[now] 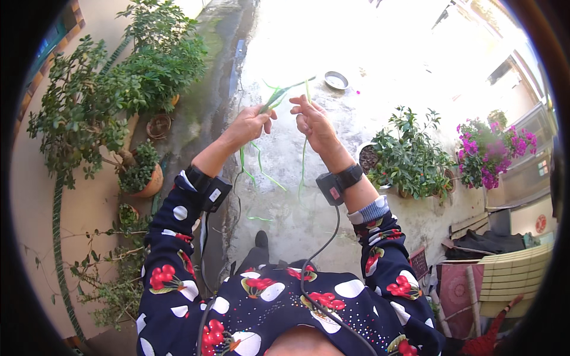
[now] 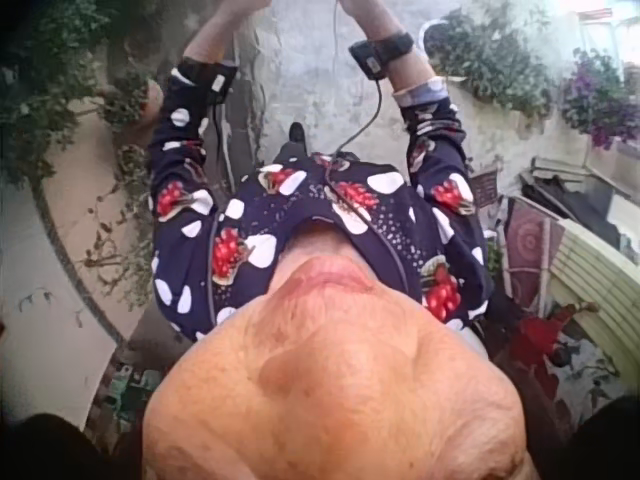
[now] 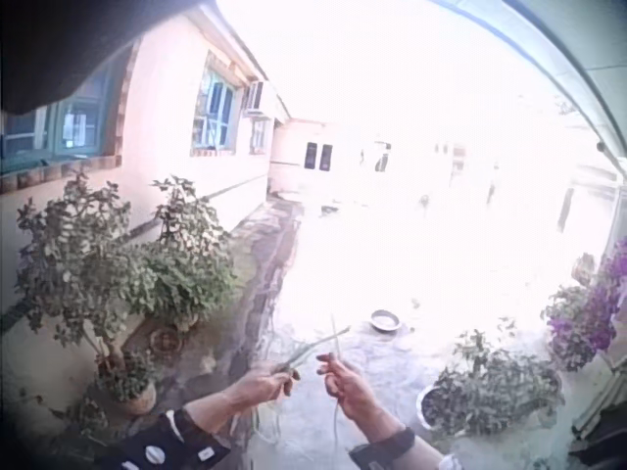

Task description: The person scrubs a stainless steel double sink with a green scouring pad, rinses it, and then walks outside to retrieve a green plastic strip from a bucket. The person stretches the strip while walking back toward the house.

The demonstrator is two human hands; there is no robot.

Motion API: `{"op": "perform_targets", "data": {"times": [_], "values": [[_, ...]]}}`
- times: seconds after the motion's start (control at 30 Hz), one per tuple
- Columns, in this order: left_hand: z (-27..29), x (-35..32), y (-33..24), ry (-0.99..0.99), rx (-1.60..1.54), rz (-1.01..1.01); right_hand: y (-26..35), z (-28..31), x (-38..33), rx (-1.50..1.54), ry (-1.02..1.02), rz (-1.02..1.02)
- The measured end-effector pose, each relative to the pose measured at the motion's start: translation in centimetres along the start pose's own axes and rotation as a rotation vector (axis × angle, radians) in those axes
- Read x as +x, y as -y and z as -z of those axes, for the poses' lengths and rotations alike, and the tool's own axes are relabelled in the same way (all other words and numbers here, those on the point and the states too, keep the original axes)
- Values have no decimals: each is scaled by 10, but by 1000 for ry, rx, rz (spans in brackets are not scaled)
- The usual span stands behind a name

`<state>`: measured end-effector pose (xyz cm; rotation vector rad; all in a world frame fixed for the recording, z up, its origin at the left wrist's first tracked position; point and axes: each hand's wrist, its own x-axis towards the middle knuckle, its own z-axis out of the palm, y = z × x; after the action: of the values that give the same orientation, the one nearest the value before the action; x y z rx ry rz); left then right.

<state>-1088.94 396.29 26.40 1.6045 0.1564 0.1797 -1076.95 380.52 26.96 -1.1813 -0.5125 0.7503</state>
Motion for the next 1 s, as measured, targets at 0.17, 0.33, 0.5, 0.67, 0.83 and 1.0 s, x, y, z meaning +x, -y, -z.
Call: {"op": "perform_targets", "data": {"times": [0.17, 0.33, 0.5, 0.67, 0.83, 1.0], "values": [[-1, 133, 12, 33, 285, -92, 30, 55, 118, 35, -134, 20], [24, 254, 42, 130, 181, 10, 45, 141, 222, 49, -130, 142], [93, 340, 68, 24, 503, 59, 88, 234, 346, 236, -289, 260], [210, 370, 96, -188, 1133, 118, 153, 339, 456, 351, -348, 352], [325, 391, 124, -373, 1327, 323, 222, 450, 542, 258, -473, 383], [398, 503, 165, -474, 1269, 353, 301, 571, 586, 207, -634, 512]]}}
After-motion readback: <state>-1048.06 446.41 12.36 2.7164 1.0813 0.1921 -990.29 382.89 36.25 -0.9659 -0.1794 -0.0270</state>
